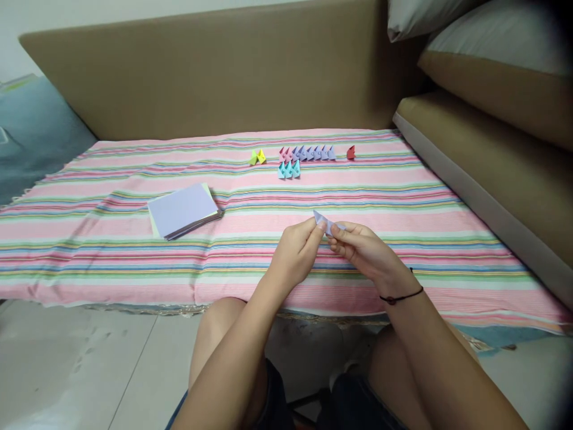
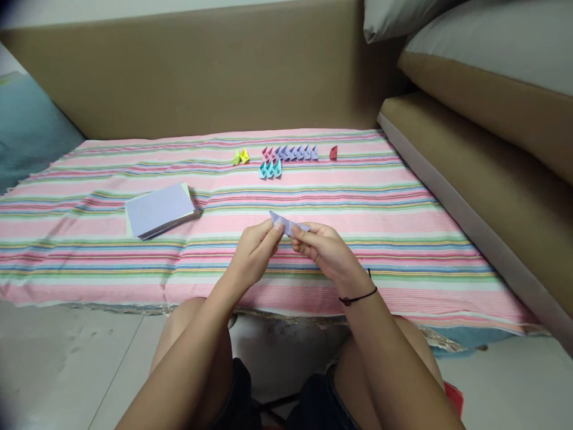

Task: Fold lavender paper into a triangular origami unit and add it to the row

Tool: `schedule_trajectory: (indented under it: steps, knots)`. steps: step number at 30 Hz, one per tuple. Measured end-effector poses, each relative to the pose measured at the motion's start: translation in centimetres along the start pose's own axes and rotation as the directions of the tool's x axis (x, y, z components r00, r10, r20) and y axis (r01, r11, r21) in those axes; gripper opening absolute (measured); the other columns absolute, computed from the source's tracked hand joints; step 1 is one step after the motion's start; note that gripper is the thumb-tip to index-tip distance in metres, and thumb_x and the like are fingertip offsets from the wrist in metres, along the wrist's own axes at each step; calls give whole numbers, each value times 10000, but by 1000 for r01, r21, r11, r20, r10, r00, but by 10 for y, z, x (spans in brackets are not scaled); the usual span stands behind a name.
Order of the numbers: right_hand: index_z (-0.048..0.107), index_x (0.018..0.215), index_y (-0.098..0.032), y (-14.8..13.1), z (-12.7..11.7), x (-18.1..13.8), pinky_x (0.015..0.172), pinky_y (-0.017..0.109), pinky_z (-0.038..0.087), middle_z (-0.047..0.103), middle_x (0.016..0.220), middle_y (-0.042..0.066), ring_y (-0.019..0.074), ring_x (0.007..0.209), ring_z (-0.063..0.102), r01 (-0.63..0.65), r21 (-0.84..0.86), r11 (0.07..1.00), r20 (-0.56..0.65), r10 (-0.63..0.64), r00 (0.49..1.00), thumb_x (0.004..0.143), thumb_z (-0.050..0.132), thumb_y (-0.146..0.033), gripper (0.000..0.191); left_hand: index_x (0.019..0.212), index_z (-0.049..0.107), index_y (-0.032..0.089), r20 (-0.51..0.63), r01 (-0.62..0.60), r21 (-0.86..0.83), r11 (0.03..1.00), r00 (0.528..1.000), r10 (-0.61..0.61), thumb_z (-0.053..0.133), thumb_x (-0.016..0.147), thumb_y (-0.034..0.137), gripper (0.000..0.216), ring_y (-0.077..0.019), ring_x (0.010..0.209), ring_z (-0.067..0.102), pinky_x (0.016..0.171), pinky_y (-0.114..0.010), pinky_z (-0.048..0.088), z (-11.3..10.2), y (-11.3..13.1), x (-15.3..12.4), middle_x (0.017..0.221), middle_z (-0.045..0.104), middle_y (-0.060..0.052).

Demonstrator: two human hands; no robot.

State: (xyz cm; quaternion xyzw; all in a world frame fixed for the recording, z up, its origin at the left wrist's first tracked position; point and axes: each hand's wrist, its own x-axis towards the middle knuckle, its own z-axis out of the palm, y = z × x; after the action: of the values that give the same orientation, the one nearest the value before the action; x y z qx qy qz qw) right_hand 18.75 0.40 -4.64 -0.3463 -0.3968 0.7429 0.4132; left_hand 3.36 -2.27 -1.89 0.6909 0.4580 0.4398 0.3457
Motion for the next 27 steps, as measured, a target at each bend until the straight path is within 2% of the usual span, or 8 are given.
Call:
schedule_trajectory:
  steps: [6,9,12,14,17,19,22,27]
  knots:
    - [680,742,-172,0,-1,1,601,191,498,614,652,-13,77,592,573,41,-83,996,-69,-47,996,641,791,-381,257,579,384,190,-30,-1,61,998,1000,3,404,905,311,349,-107,512,359,527,-251,278,0,-2,1,520,379,39]
    - [686,756,-174,-1,-1,1,597,226,508,627,631,-5,103,589,582,109,-166,980,-143,-133,981,611,807,-374,274,585,430,186,-59,-8,97,995,998,14,448,887,316,329,-106,523,378,526,-249,287,-4,-4,3,542,403,36]
    - [696,734,-180,-2,-2,0,588,252,511,637,600,-5,119,570,583,216,-264,940,-192,-271,943,573,831,-336,261,571,488,179,-9,32,38,999,999,-32,431,897,328,363,-111,536,459,548,-240,351,-9,-8,4,542,484,18]
    - [705,723,-190,-4,-2,-1,591,280,519,657,611,1,135,570,593,279,-351,894,-202,-363,910,580,825,-331,233,653,589,175,28,66,-25,998,997,-65,444,893,356,334,-125,579,541,576,-237,408,-11,-10,5,598,577,-5]
    - [722,735,-203,-7,-1,-5,603,320,541,694,661,17,171,598,630,315,-469,825,-184,-440,879,606,807,-339,206,925,674,175,-14,95,-86,992,995,-97,602,800,374,245,-153,647,619,595,-247,466,-12,-13,5,761,675,-37]
    - [733,752,-204,-8,0,-7,643,339,561,714,705,27,188,640,658,313,-496,810,-154,-437,886,627,793,-343,197,909,694,160,-57,99,-112,989,993,-106,673,742,362,263,-171,657,642,601,-258,493,-12,-14,5,773,692,-52]
    - [745,817,-200,-9,2,-8,716,364,580,726,747,32,191,667,683,289,-451,844,-127,-382,916,683,753,-364,211,780,702,149,-105,101,-158,982,987,-119,699,720,346,206,-184,652,664,616,-269,526,-13,-15,6,723,696,-52]
    - [752,860,-202,-8,1,-7,753,370,589,732,769,29,187,674,697,286,-376,881,-119,-352,928,722,723,-377,224,846,695,144,-85,137,-198,971,984,-156,722,694,333,245,-179,660,668,594,-261,523,-15,-13,8,783,706,-61]
